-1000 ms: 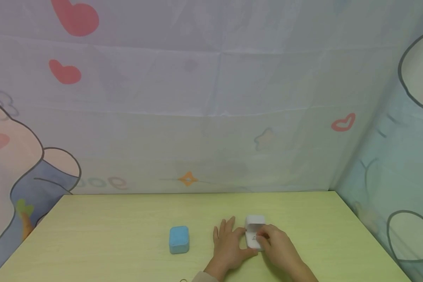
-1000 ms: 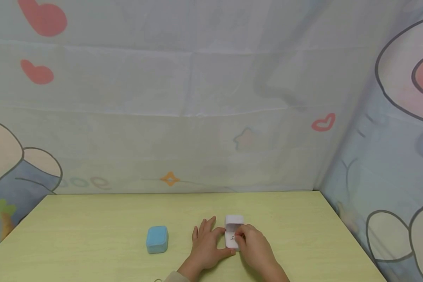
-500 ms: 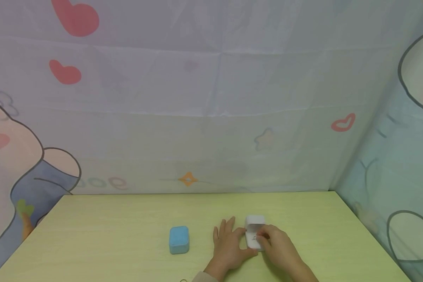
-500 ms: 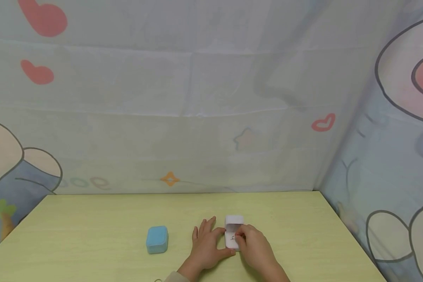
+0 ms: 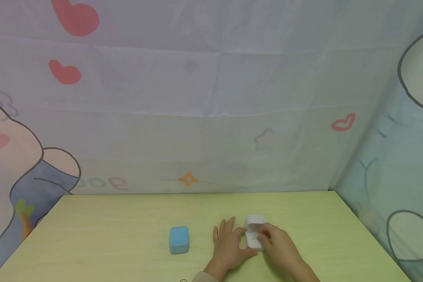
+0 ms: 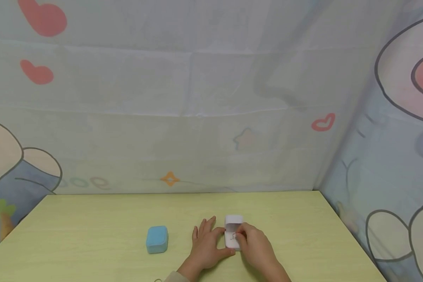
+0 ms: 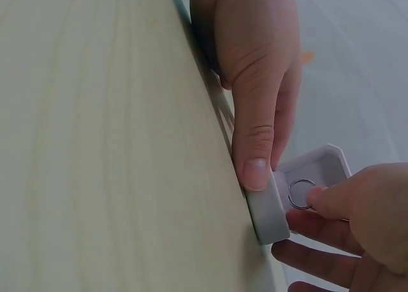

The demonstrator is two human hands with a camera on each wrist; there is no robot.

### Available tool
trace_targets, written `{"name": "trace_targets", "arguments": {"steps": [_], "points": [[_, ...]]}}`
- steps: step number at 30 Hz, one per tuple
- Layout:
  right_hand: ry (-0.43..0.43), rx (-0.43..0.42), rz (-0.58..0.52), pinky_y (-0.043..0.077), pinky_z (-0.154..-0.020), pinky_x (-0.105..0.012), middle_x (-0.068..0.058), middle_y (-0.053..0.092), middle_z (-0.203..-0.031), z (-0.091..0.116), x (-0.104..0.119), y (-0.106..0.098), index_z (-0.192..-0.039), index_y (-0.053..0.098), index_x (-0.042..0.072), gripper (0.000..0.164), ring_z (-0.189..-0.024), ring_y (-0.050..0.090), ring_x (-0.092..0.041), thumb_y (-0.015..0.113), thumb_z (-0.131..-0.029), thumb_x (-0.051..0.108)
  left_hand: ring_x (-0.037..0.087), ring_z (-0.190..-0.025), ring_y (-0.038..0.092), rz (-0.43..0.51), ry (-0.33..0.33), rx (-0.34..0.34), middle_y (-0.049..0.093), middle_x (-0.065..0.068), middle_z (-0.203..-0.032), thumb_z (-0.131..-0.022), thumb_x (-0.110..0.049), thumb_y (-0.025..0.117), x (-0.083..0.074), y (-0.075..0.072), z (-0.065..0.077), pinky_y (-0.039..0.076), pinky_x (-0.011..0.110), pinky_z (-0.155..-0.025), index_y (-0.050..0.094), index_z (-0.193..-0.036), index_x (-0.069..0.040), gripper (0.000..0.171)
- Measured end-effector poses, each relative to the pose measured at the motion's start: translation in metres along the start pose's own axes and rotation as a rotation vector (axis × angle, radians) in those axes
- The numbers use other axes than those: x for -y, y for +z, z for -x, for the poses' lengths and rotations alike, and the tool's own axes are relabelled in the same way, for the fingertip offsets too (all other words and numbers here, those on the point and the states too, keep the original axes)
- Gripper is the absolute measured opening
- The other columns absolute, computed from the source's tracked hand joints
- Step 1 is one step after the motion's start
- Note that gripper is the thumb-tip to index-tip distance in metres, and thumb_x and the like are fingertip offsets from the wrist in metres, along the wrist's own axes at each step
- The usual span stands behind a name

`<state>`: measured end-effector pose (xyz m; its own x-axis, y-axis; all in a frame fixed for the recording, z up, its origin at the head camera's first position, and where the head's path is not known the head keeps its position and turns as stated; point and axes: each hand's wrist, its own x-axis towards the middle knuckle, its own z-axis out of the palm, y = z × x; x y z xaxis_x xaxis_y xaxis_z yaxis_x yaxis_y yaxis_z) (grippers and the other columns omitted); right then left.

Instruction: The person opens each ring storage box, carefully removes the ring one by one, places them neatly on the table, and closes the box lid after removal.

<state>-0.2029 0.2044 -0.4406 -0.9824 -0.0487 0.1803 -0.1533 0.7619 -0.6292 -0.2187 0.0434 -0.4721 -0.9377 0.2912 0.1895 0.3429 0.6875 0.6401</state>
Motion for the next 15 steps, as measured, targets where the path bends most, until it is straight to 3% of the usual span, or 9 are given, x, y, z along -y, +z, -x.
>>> {"name": "trace_targets", "arguments": {"steps": [15], "points": [[-0.015,0.050,-0.057,0.056,-0.068,-0.028,-0.007,0.070,-0.095,-0.0010,-0.0028,-0.0028,-0.089,0.062,0.011,0.005,-0.087,0.067,-0.020,0.065,-0.087,0.007,0.047,-0.139,0.022,0.005,-0.002,-0.001,0.035,0.018,-0.148,-0.072,-0.048,0.076,-0.0015,-0.0014,0.0005,0.012,0.070,-0.107,0.064,-0.115,-0.010,0.059]]}}
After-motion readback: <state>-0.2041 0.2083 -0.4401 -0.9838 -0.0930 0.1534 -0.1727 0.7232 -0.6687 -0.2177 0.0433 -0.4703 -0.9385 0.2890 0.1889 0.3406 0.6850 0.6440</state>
